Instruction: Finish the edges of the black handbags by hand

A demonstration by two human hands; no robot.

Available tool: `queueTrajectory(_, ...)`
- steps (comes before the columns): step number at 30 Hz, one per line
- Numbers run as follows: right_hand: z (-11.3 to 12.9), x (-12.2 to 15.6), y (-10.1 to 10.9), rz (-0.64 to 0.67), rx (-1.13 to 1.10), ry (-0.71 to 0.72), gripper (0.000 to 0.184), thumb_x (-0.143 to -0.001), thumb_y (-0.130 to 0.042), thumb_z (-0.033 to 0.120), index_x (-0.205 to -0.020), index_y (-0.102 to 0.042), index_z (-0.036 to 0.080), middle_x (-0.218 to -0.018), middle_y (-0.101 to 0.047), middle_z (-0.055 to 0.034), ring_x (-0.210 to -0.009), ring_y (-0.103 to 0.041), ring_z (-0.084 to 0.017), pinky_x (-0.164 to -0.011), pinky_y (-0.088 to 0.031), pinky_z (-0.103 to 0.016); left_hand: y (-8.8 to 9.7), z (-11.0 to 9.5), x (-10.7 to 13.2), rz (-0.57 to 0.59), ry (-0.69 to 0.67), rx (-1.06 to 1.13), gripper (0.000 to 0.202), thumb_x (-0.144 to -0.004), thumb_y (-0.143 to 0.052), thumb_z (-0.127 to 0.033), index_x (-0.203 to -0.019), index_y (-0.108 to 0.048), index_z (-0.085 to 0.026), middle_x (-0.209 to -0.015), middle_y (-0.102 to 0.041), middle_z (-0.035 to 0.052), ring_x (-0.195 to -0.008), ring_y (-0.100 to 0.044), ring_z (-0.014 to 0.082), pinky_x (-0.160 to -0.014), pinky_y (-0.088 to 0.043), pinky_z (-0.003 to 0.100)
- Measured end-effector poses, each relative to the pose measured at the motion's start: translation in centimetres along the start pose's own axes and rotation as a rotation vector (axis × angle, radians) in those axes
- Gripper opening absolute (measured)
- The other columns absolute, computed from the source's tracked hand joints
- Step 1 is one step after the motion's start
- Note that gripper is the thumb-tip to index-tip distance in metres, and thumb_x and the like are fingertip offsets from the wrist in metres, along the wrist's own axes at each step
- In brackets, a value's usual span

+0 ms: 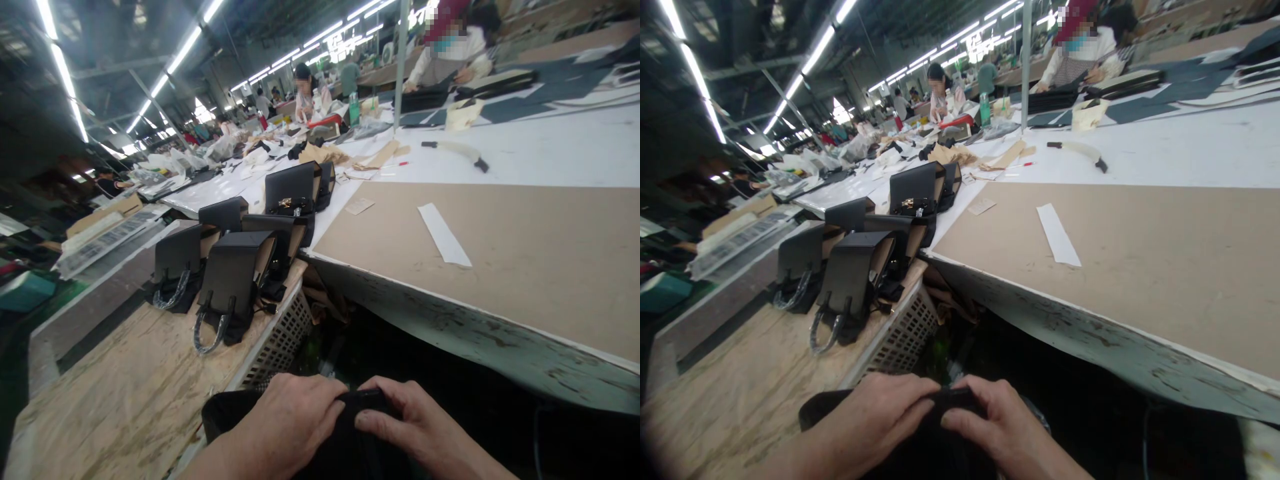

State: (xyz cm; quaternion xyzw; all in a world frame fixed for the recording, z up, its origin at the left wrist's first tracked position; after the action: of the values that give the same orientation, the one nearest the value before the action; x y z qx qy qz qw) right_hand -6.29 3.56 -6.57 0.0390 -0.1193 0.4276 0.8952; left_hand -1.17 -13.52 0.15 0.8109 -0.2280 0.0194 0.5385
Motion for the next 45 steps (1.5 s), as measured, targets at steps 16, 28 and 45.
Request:
queueTrajectory(16,0.7,-0.3,0.0,0.017,-0.095,-0.008,0.015,-0.086,-0.069,0.033,-0.088,-0.073,0.019,-0.074,-0.068,0.0040,-0.067,-0.058,-0.013,-0.062,-0.044,-0.019,-0.1,-0.2,-0.2,-0.059,-0.177,-0.240,0.019,-0.093,-0.042,-0.014,-0.087,-0.060,-0.017,-0.074,-0.067,0.0025,-0.063,-0.064,0.0207,-0.054,-0.039,0.035)
queueTrajectory(28,-0.2,0.0,-0.8,0.007,-0.015,0.030,0.021,-0.088,-0.066,0.038,-0.086,-0.071,0.017,-0.072,-0.063,0.0045,-0.065,-0.052,-0.011,-0.059,-0.039,-0.018,-0.2,0.2,-0.1,-0.139,-0.120,-0.003,0.017,-0.098,-0.049,-0.021,-0.109,-0.062,-0.022,-0.086,-0.074,-0.0004,-0.077,-0.071,0.0166,-0.067,-0.047,0.025)
queueTrajectory(45,1.3,0.3,-0.3,0.109,0.170,0.088,0.023,-0.091,-0.062,0.038,-0.084,-0.073,0.019,-0.074,-0.068,0.0033,-0.071,-0.059,-0.015,-0.064,-0.044,-0.020,-0.1,-2.6,-0.8,-0.042,-0.354,-0.476,0.010,-0.088,-0.050,-0.014,-0.081,-0.056,-0.018,-0.069,-0.064,0.0000,-0.049,-0.058,0.0205,-0.039,-0.033,0.034)
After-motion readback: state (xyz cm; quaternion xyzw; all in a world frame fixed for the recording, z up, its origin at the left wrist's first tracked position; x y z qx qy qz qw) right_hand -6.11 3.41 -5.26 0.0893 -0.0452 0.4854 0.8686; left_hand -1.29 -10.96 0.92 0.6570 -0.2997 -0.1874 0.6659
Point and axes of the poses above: each hand's wrist, its own x-axis away from the middle knuckle, its own y-axis out of the back of the hand, z = x × y, the point moved 3 cm from there along -x, towards the middle knuckle
